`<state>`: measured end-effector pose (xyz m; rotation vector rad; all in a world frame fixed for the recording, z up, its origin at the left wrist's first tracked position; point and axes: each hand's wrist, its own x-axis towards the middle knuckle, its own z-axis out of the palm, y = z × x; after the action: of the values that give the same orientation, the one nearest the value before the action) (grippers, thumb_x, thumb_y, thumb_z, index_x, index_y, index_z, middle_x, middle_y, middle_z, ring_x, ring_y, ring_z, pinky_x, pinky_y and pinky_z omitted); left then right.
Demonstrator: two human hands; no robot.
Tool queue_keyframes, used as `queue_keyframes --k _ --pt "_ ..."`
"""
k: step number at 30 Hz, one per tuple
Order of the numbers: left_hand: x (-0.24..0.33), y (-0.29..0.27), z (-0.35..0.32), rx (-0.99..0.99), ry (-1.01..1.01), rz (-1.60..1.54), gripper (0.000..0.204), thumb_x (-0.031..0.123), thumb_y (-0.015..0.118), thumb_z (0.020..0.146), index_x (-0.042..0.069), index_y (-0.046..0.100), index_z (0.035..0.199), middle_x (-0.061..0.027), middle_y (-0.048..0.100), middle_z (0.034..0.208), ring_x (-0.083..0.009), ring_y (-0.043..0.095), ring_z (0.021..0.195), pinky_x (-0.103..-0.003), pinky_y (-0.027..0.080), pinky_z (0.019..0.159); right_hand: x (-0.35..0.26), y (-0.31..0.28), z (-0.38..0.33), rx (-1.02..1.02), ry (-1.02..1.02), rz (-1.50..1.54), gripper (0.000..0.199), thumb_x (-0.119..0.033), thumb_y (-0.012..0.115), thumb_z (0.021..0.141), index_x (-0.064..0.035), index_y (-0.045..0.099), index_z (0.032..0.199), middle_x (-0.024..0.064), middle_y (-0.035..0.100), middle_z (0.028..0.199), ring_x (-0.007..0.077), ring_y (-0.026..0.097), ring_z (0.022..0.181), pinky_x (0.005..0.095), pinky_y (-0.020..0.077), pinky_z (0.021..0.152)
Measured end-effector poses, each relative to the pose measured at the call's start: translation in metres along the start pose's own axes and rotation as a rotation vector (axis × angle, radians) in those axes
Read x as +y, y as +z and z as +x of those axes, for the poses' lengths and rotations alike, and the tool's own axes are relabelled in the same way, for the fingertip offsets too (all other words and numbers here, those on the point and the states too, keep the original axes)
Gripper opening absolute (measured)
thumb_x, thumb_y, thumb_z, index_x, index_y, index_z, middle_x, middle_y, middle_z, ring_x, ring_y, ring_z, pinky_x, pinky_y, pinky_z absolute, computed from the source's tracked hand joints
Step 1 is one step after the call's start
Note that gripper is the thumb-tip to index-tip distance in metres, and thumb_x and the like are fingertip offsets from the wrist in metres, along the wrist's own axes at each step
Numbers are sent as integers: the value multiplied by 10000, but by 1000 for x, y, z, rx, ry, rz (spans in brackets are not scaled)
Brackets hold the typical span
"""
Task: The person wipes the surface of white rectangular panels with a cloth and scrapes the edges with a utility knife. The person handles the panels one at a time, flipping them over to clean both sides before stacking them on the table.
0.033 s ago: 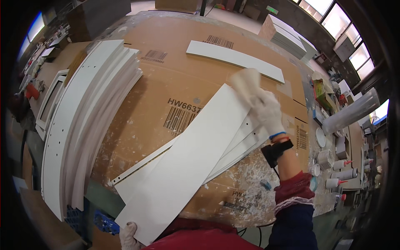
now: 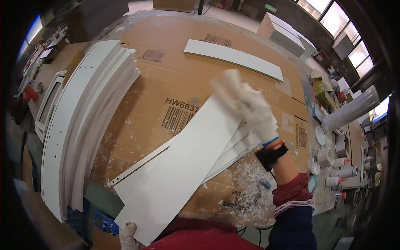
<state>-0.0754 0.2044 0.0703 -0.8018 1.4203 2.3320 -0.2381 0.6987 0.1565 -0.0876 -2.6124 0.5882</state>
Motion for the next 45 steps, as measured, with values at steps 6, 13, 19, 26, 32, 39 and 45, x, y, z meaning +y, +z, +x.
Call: queue_keyframes --k 6,13,19,26,32,39,45 --pt "6 18 17 -164 -5 -14 478 171 678 854 -45 483 1233 -159 613 1098 -287 647 970 -406 576 846 -137 48 -64 -450 -697 18 375 -215 583 754 -181 590 1128 55 549 1083 206 577 952 510 495 800" --pt "20 23 14 -16 -51 120 450 73 658 784 -55 514 1191 -76 621 993 -169 647 884 -305 564 768 4 40 -6 -41 -314 -218 274 -151 573 863 -75 644 1116 128 614 1170 304 589 1020 428 460 908" --pt "39 47 17 -221 -140 125 430 216 649 887 -22 515 1220 -71 626 1070 -145 645 936 -293 555 786 7 29 -14 -59 -213 -532 388 -198 584 877 -49 590 1234 144 593 1237 342 565 1090 448 452 916" --pt "25 38 20 -395 -176 -396 786 656 261 954 37 353 1429 -140 503 1359 -255 504 1247 -415 452 1014 -145 70 -92 -162 -522 -359 564 -298 690 742 -140 582 1272 104 583 1268 300 560 1146 487 420 866" --pt "21 34 24 -477 -255 -642 888 731 283 896 37 329 1448 -160 471 1396 -281 493 1256 -431 429 1020 -271 93 -159 -490 -810 293 429 -233 603 749 -122 607 1164 93 589 1187 208 592 891 385 458 820" --pt "36 46 14 -528 -250 -600 986 798 310 831 62 274 1486 -171 372 1482 -318 388 1347 -464 314 1107 -250 67 -147 -999 -698 978 476 -76 612 743 -82 593 1219 76 642 1143 282 611 1000 415 482 849" --pt "14 24 36 -720 -332 -606 1006 834 171 815 120 181 1523 -162 211 1561 -366 232 1424 -559 194 1143 -125 50 -95 12 -45 14 564 -177 616 879 -115 450 1414 193 579 1183 298 591 991 364 504 840"
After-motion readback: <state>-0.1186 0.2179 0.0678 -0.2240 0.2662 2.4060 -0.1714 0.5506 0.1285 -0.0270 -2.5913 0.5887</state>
